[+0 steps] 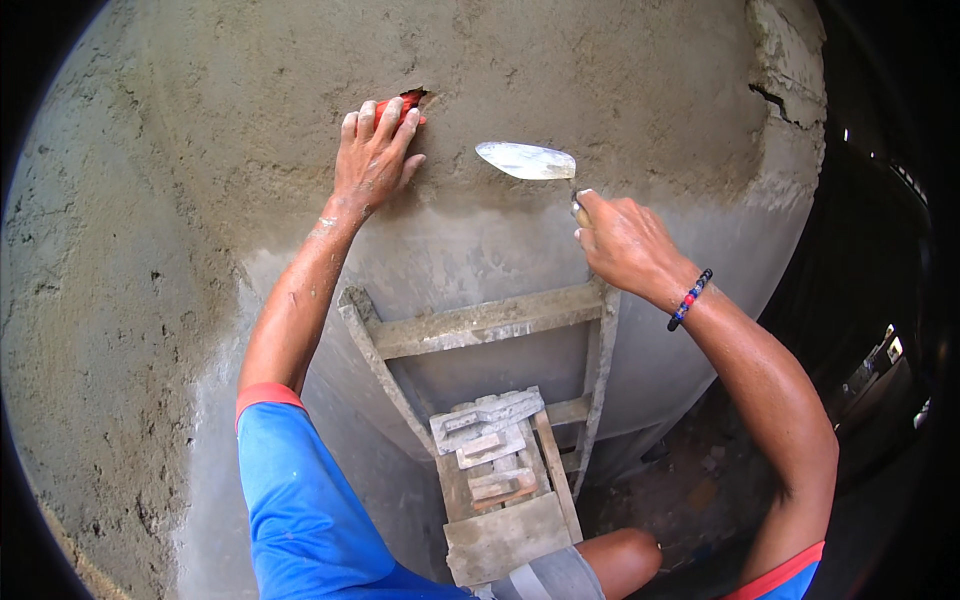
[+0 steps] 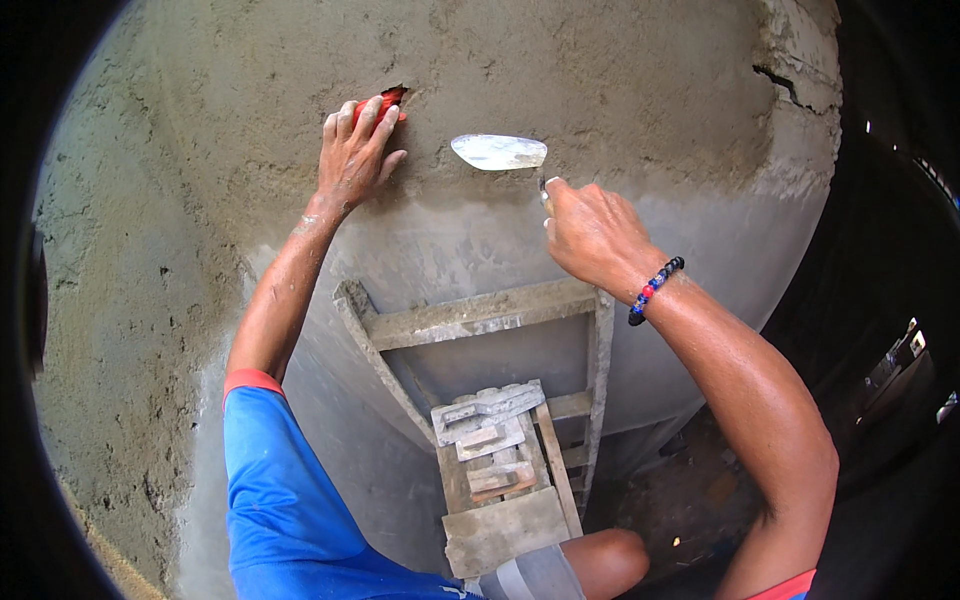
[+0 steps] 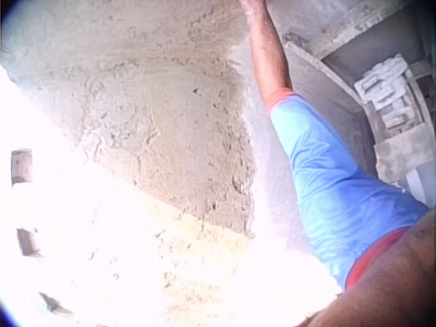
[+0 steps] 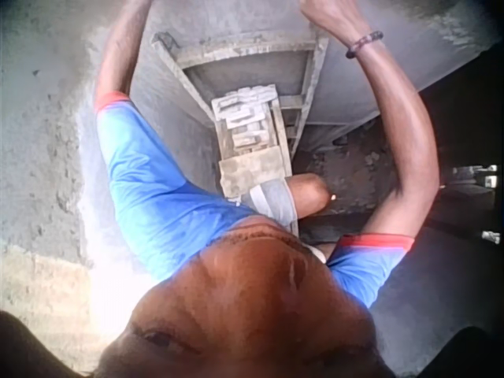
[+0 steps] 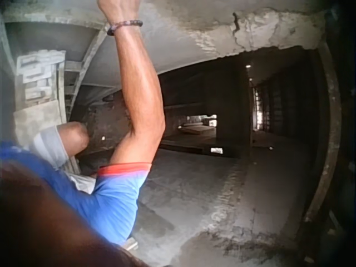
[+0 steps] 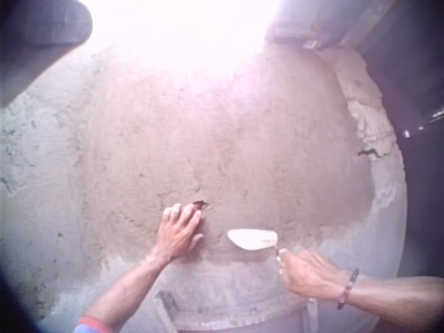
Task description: The person applies plaster to a concrete wall using a trowel and then smooths a small repaired area with a piece of red cloth.
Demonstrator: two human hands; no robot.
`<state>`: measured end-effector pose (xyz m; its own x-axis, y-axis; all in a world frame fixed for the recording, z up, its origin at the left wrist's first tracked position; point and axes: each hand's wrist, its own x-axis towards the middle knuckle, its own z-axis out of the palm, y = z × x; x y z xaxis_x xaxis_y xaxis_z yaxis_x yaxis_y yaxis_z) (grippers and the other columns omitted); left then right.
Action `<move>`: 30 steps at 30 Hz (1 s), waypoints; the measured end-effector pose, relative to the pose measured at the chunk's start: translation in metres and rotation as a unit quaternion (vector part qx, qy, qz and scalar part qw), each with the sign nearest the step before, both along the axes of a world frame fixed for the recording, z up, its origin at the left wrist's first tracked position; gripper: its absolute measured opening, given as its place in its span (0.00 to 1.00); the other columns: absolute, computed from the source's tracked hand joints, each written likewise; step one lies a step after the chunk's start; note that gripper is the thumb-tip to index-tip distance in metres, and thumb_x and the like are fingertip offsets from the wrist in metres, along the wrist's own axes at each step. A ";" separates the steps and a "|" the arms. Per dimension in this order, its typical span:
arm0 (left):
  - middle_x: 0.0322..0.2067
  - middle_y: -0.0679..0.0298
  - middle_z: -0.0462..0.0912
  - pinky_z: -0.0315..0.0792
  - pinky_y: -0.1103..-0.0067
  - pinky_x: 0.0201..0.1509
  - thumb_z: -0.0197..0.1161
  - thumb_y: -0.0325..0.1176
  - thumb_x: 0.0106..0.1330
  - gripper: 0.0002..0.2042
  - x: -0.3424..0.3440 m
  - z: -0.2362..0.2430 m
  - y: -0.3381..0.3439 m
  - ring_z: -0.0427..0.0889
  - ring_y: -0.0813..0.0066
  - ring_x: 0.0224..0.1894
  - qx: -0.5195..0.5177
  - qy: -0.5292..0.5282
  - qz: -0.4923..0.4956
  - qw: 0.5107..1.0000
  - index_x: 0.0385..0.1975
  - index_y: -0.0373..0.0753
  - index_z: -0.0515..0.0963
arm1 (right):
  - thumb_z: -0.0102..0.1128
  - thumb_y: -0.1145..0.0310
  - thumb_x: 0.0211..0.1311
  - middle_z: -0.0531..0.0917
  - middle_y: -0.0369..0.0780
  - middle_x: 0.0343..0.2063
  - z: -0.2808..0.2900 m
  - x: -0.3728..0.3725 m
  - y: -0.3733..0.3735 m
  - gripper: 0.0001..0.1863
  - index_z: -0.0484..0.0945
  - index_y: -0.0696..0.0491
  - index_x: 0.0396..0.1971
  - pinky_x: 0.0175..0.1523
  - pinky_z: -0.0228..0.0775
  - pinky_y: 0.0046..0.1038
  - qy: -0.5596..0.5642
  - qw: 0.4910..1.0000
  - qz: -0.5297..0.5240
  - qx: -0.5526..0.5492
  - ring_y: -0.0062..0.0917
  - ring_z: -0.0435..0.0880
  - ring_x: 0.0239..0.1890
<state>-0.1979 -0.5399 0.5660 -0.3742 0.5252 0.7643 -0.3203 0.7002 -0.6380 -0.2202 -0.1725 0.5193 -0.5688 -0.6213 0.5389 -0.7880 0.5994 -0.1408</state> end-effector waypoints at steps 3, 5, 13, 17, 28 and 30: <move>0.59 0.65 0.68 0.64 0.64 0.60 0.60 0.31 0.61 0.27 0.004 0.010 -0.012 0.68 0.60 0.57 -0.015 -0.008 0.058 0.998 0.62 0.52 0.68 | 0.57 0.66 0.62 0.80 0.57 0.28 -0.002 0.006 0.000 0.14 0.73 0.61 0.39 0.42 0.69 0.50 -0.052 0.998 -0.009 0.021 0.55 0.80 0.36; 0.55 0.65 0.69 0.68 0.69 0.57 0.59 0.30 0.61 0.24 0.011 0.021 -0.017 0.70 0.64 0.54 0.007 -0.044 0.035 0.998 0.60 0.51 0.69 | 0.56 0.62 0.64 0.80 0.56 0.29 -0.010 0.006 0.000 0.15 0.72 0.61 0.37 0.42 0.68 0.47 -0.151 0.986 0.048 -0.040 0.52 0.79 0.36; 0.42 0.61 0.74 0.71 0.68 0.51 0.56 0.28 0.63 0.11 -0.002 0.037 -0.017 0.74 0.61 0.47 0.117 -0.114 -0.015 0.986 0.44 0.44 0.76 | 0.54 0.58 0.66 0.80 0.56 0.32 -0.052 -0.018 -0.009 0.19 0.73 0.62 0.36 0.44 0.68 0.45 -0.208 0.976 0.054 -0.036 0.51 0.79 0.37; 0.37 0.59 0.75 0.71 0.67 0.49 0.57 0.24 0.60 0.09 -0.002 0.054 -0.034 0.75 0.57 0.44 0.110 -0.139 -0.089 0.980 0.39 0.40 0.76 | 0.54 0.56 0.66 0.82 0.57 0.31 -0.061 -0.030 -0.029 0.21 0.74 0.63 0.39 0.45 0.70 0.46 -0.203 0.974 0.073 -0.065 0.53 0.81 0.38; 0.34 0.57 0.75 0.71 0.68 0.46 0.62 0.27 0.62 0.07 -0.006 0.074 -0.033 0.78 0.56 0.40 0.170 -0.239 -0.171 0.940 0.39 0.36 0.78 | 0.55 0.56 0.68 0.79 0.57 0.26 -0.132 -0.099 -0.148 0.20 0.71 0.62 0.34 0.37 0.68 0.45 -0.234 0.894 0.140 -0.354 0.53 0.80 0.32; 0.34 0.58 0.75 0.71 0.70 0.46 0.62 0.27 0.62 0.08 -0.002 0.073 -0.037 0.78 0.58 0.40 0.191 -0.240 -0.190 0.933 0.40 0.36 0.78 | 0.54 0.57 0.69 0.79 0.58 0.25 -0.136 -0.087 -0.176 0.19 0.71 0.62 0.34 0.36 0.69 0.46 -0.232 0.886 0.157 -0.370 0.54 0.80 0.31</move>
